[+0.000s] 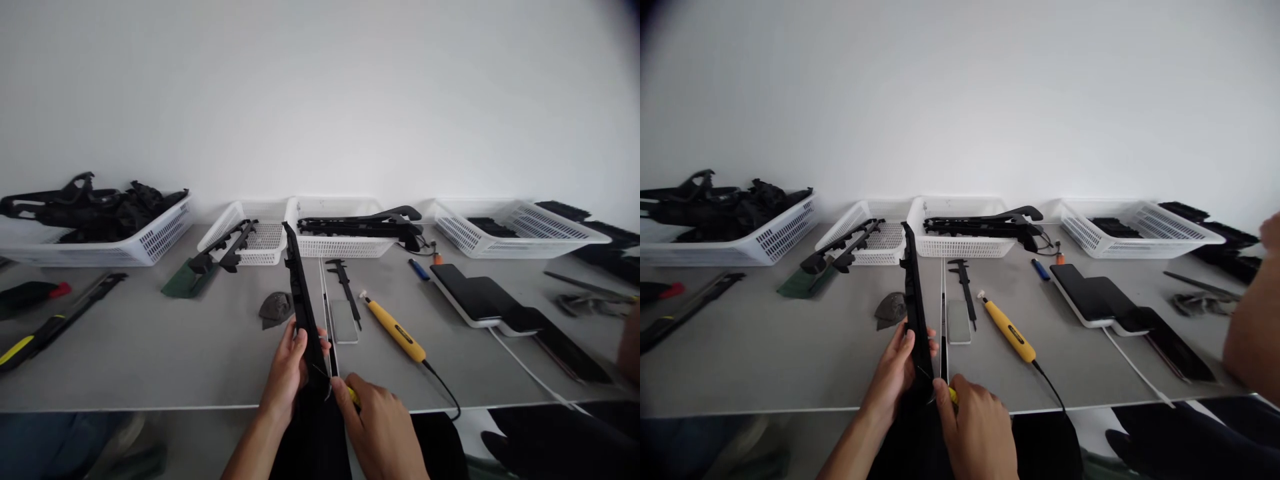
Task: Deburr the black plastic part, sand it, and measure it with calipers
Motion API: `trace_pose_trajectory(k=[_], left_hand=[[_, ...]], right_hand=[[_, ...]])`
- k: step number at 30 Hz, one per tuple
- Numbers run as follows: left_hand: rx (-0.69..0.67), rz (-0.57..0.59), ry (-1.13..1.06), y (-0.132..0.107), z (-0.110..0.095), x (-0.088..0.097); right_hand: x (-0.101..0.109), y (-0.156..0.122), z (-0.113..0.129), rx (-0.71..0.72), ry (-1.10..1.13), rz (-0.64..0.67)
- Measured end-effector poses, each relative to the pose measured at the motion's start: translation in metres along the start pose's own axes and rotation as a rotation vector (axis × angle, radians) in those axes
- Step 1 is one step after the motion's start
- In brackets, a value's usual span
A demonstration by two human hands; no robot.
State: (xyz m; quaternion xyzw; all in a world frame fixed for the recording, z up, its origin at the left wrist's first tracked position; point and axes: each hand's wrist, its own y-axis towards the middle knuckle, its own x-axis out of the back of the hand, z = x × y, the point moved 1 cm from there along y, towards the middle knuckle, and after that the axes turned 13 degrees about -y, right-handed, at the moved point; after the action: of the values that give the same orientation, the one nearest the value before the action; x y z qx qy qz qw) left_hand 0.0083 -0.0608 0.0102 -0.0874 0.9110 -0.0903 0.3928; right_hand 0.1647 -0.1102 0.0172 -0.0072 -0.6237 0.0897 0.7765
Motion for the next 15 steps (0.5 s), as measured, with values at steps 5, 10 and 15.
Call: trace_pose_trajectory(k=[5,10,15], left_hand=[[0.016,0.007,-0.053,0.000,0.000,0.000],[0.023,0.012,-0.059,0.000,0.002,0.000],[0.007,0.012,-0.054,0.000,0.002,0.000]], right_hand=[[0.003,0.001,-0.010,-0.069,0.021,-0.029],[0.001,-0.002,-0.008,0.015,0.033,-0.073],[0.004,-0.002,-0.007,-0.049,-0.006,-0.019]])
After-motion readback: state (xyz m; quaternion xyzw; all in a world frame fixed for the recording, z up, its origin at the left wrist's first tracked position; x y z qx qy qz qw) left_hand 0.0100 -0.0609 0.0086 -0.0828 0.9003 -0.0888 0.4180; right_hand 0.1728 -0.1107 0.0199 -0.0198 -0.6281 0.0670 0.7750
